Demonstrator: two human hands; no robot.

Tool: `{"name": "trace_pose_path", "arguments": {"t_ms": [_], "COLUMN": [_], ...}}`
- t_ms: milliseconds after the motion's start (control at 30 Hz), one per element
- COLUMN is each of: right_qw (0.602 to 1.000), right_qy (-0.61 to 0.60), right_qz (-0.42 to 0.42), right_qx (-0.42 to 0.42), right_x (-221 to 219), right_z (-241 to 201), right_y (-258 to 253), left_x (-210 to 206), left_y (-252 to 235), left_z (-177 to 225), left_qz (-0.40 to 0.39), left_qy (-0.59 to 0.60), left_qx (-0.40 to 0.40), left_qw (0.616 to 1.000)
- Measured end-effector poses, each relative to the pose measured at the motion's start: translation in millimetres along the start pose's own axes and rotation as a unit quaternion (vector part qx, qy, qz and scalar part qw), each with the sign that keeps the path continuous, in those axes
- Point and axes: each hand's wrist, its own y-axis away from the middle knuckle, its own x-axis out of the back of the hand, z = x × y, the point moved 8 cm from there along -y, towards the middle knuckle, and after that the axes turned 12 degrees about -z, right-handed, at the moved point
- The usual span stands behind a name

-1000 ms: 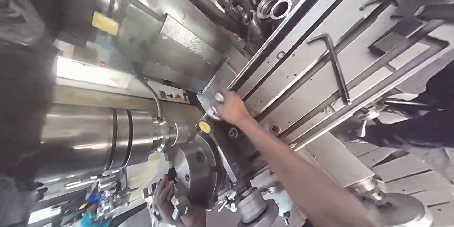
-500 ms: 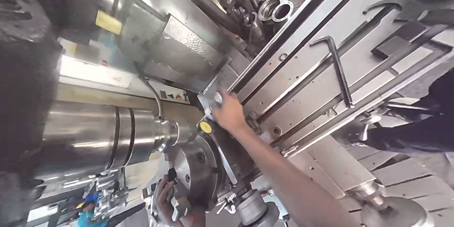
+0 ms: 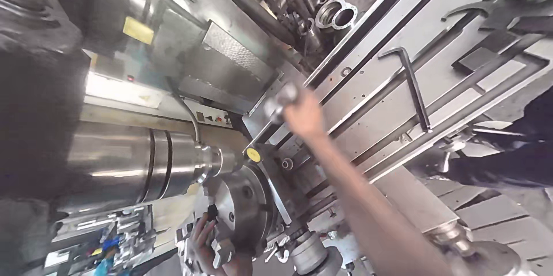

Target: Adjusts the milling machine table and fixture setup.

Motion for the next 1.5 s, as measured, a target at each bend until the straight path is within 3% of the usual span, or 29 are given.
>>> {"name": "trace_pose_path", "arguments": {"t_ms": [100,167,400,500,567,633,700,767,867,1033,1367,1500], "right_qw": [0.976,0.970,0.998,0.996,1.000,0.980,0.963,0.978,0.998,0.988,0.940,0.923], "right_qy": [0.076,0.077,-0.045,-0.054,0.013,0.073,0.110,0.091,0.046,0.145,0.338,0.380], "right_qz": [-0.188,-0.216,0.022,0.060,-0.019,-0.172,-0.232,-0.167,-0.038,0.042,0.048,0.000], "right_qx": [-0.074,-0.080,0.040,0.034,-0.018,-0.074,-0.077,-0.088,-0.037,0.011,0.022,0.057], "right_x": [-61.7,-40.5,63.7,52.5,-8.1,-59.1,-51.3,-11.3,51.0,113.4,136.5,125.0], "right_z": [21.6,21.6,-6.1,-2.6,3.5,15.9,14.1,9.8,5.7,-18.6,-7.6,-2.2], "right_y": [0.9,-4.6,-19.6,-14.1,0.4,2.4,-4.6,-3.2,1.8,39.8,61.7,58.5], "left_x": [-1.5,-7.2,-4.3,-2.0,-0.9,-2.1,-3.3,-2.8,-0.6,-2.1,-2.6,-2.5], "left_y": [-2.4,-1.0,-0.6,-1.0,-1.2,-0.6,-0.4,0.3,1.4,0.7,2.2,2.0], "left_z": [6.0,7.7,5.0,2.5,3.0,4.1,5.4,6.7,-3.5,2.4,5.2,6.2], "left_qz": [0.001,-0.002,-0.010,-0.011,-0.009,-0.007,-0.002,-0.002,-0.012,-0.012,0.011,0.014], "left_qy": [-0.003,-0.003,-0.011,-0.032,-0.044,-0.031,-0.010,-0.003,-0.003,-0.007,-0.008,0.007], "left_qx": [-0.007,-0.003,-0.006,-0.007,0.004,0.005,0.002,-0.001,-0.017,-0.005,-0.009,-0.015], "left_qw": [1.000,1.000,1.000,0.999,0.999,0.999,1.000,1.000,1.000,1.000,1.000,1.000]}}
